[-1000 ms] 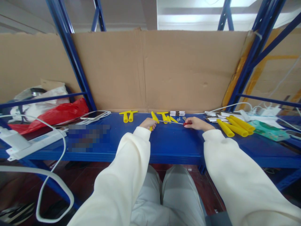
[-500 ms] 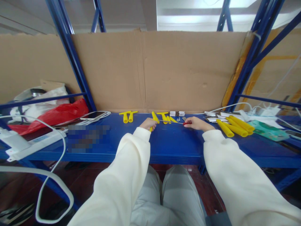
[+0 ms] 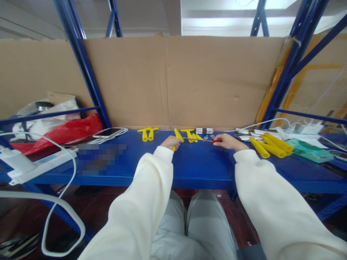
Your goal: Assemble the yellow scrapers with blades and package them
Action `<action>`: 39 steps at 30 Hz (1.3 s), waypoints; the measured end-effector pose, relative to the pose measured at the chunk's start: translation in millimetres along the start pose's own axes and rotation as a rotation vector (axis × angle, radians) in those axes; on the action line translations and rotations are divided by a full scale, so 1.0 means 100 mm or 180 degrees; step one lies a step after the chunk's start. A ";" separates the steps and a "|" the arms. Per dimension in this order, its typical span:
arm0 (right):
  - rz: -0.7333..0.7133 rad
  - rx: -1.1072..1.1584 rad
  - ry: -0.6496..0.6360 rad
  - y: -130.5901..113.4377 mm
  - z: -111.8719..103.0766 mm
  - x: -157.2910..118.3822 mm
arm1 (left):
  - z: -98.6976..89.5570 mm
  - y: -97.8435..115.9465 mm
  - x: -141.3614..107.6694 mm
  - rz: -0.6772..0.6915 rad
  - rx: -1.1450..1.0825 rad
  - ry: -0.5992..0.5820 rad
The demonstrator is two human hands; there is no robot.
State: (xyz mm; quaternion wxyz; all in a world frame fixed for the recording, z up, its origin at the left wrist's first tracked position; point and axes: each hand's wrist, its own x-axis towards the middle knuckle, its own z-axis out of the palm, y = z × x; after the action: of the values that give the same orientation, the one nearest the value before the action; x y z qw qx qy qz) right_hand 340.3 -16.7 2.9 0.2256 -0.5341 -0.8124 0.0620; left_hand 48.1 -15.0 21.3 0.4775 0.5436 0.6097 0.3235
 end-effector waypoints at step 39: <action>0.0202 0.0575 -0.0390 -0.20 0.03 -0.07 | 0.00 -0.01 -0.04 0.0114 0.0309 0.0220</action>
State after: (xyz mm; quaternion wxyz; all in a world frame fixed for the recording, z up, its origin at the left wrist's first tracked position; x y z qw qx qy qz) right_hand 324.3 -31.2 4.8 0.2206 -0.5322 -0.7985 0.1746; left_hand 48.2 -19.1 21.6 0.4234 0.5655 0.6309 0.3207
